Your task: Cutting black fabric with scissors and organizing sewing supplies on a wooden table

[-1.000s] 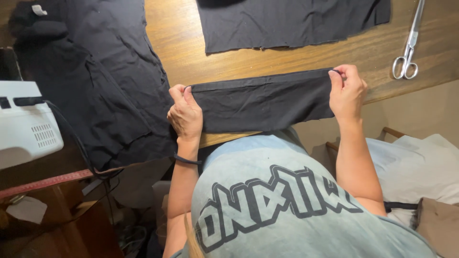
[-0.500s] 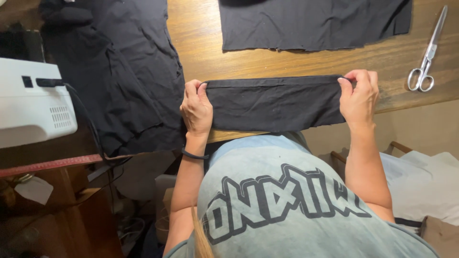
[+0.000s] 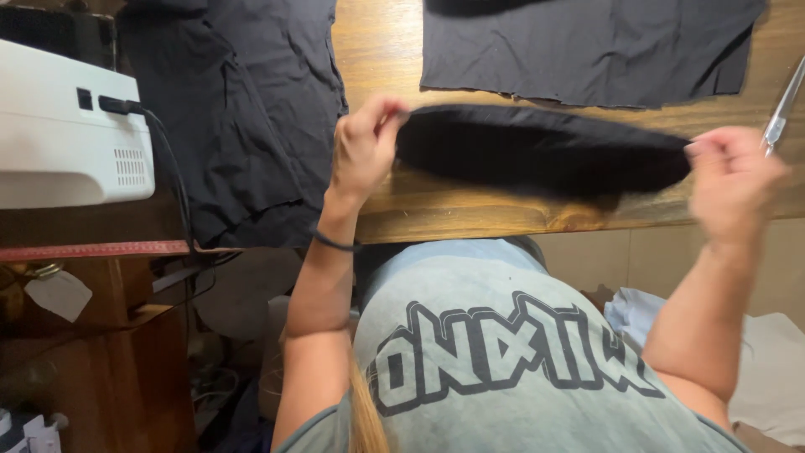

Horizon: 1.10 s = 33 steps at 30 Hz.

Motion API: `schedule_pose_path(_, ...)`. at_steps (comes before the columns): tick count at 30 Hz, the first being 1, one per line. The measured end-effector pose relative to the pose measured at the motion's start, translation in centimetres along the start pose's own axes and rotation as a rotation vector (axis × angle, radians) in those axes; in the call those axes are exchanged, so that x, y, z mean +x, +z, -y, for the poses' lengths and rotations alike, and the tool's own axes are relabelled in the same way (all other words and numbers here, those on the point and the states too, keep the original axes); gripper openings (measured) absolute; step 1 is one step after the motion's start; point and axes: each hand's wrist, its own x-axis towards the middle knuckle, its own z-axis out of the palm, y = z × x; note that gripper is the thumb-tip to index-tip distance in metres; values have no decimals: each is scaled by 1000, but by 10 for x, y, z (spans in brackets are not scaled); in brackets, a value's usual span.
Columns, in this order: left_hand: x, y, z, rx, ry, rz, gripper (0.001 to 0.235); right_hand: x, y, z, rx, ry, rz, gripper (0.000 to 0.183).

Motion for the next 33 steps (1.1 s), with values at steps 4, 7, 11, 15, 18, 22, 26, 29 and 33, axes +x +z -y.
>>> schedule_pose_path(4, 29, -12, -44, -322, 303, -31, 12, 15, -36, -48, 277, 118, -42, 10)
schedule_pose_path(7, 30, -15, -41, -352, 403, 7, 13, 17, -38, -39, 244, -96, -63, 27)
schedule_pose_path(11, -5, 9, 3, -294, 384, 149, 9, -9, -2, -13, -107, -289, -137, 43)
schedule_pose_path(15, -46, 40, 27, -163, 298, 153, 10, -35, 39, -17, -118, -335, -133, 33)
schedule_pose_path(18, -56, 41, 22, -86, 312, 119, 10, -45, 45, -21, -89, -292, -254, 32)
schedule_pose_path(22, -59, 38, 16, 60, 348, 141, 12, -49, 40, -23, -114, -294, -240, 33)
schedule_pose_path(26, -59, 35, 7, 63, 372, 169, 7, -51, 35, -22, -188, -248, -176, 34)
schedule_pose_path(29, -55, 31, -13, 277, 349, 71, 30, -36, 18, -2, -142, -130, -68, 30)
schedule_pose_path(33, -36, 69, -26, 358, 434, -1, 31, -5, 38, -15, -205, -130, -233, 17)
